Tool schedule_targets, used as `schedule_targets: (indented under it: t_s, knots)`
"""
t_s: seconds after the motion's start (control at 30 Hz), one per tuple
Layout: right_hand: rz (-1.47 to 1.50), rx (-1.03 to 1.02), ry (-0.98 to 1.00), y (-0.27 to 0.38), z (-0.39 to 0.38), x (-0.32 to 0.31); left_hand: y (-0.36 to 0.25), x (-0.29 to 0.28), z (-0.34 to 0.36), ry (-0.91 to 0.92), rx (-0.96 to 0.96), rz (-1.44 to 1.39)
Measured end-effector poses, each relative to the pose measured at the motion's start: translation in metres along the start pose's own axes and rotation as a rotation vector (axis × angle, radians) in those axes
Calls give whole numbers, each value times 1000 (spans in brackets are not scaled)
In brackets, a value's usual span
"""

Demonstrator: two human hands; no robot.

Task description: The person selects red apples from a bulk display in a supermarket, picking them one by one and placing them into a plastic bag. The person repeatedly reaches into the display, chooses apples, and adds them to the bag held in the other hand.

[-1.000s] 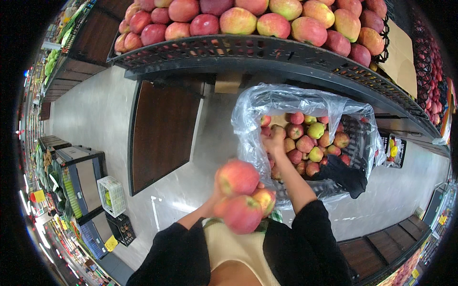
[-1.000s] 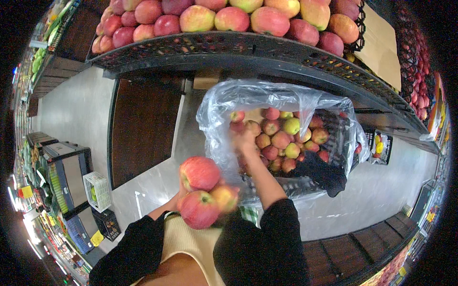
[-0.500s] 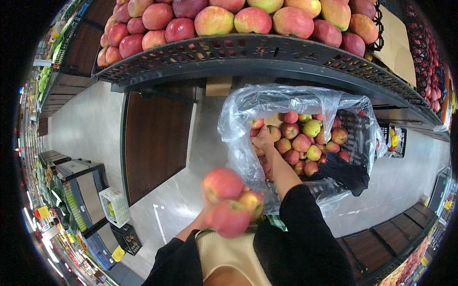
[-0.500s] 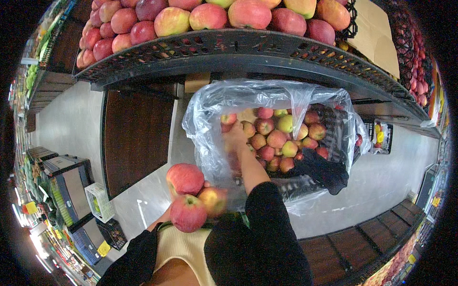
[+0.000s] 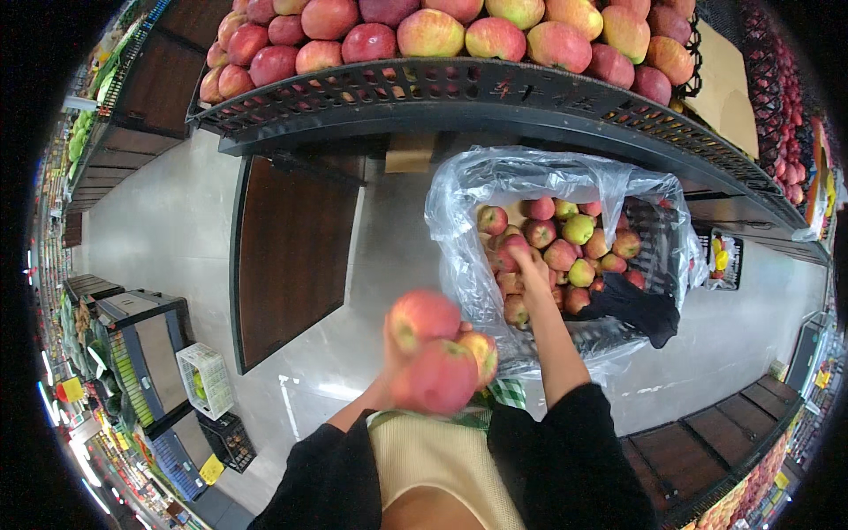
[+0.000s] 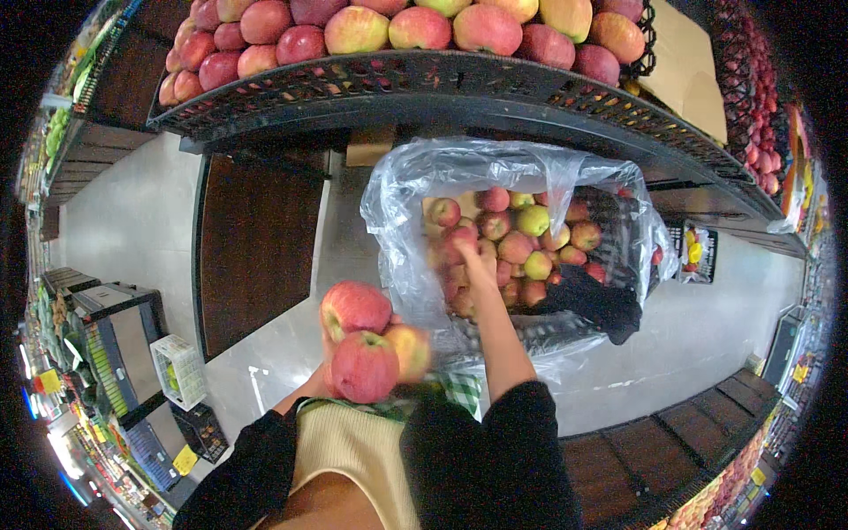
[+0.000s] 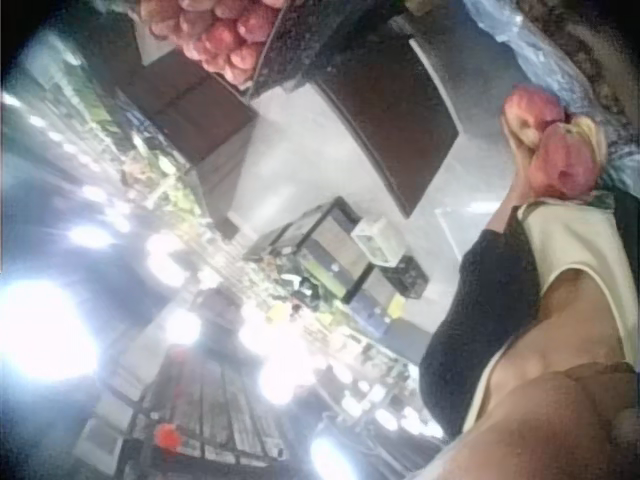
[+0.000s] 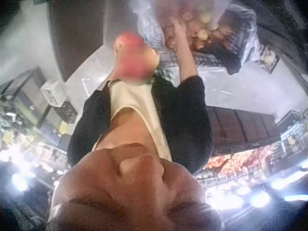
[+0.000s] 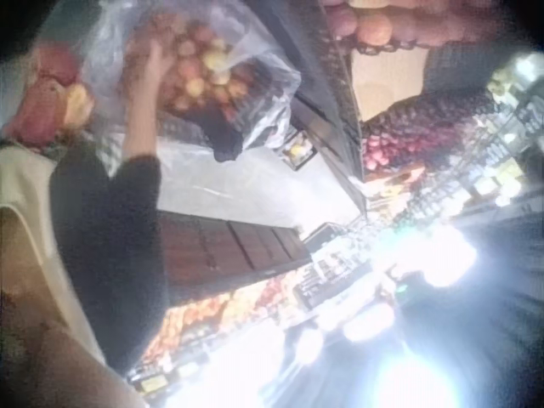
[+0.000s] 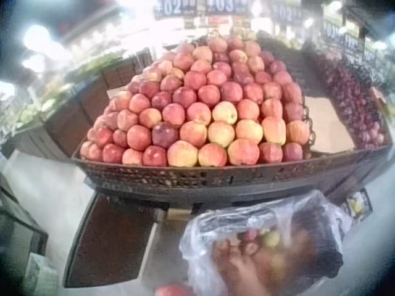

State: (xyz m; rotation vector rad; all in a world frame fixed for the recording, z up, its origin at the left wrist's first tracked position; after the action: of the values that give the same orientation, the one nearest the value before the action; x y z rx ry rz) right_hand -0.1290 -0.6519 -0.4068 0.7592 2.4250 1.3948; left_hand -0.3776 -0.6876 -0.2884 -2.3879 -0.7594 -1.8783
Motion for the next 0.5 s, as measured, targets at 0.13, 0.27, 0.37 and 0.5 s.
schedule_targets:
  t_s: [0.13,0.27,0.37,0.5]
  knots:
    - [938,65,153,59,-84,-7,-2,9,-6,-123,20,94]
    - [868,-373,96,135,-179,29,-5,30,-17,2,8,37]
    - [422,-905,118,159,-237,54,-5,19,-27,-6,3,76]
    - [-254,-1563,291,182,-287,97,4,26,-55,119,13,113]
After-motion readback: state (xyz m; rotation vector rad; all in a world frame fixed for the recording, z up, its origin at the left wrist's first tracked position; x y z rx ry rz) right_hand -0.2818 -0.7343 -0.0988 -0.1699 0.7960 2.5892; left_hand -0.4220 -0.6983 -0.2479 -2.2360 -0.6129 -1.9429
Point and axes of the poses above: each hand's wrist, its own z-axis towards the middle knuckle, its own x-axis out of the palm, y = z × x, the point moved 4 cm from there along z, towards the middle knuckle, and after that the axes turned 15 degrees about -x, right-handed, at the moved point
